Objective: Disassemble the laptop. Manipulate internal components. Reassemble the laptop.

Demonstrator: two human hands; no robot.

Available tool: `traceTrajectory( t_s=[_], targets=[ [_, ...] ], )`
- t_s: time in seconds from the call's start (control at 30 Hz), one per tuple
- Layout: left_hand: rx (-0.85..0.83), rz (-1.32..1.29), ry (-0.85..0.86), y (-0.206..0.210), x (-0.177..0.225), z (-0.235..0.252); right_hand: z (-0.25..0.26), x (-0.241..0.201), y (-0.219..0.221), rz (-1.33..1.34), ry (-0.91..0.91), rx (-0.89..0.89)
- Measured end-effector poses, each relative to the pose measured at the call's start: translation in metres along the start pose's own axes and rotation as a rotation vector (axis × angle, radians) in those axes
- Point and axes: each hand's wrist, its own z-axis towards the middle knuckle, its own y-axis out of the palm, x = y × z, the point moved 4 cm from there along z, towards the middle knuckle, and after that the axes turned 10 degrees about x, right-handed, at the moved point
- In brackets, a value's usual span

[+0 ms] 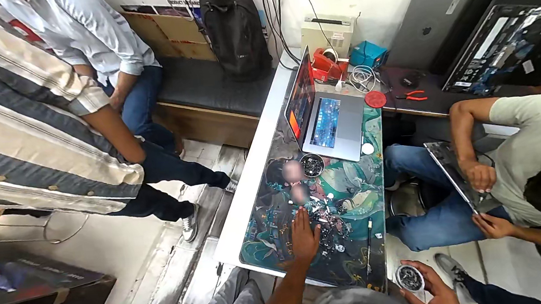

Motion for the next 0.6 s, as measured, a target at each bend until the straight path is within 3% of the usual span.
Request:
traceTrajectory(
  t_s=[0.17,0.37,0.6],
  targets=[
    [0.008,-0.181,0.029,-0.010,0.001,-0.002,0.007,-0.008,0.006,-0.015,-0.001,0.006],
    [0.231,-0.176,-0.245,-0.045,-0.040,0.031,0.006,-0.005,0.001,-0.047,-0.001,0.008],
    [0.104,-0.087,-0.192,-0.037,-0.041,0.063,0.006,-0.005,-0.004,-0.049,-0.014,0.025]
  ],
)
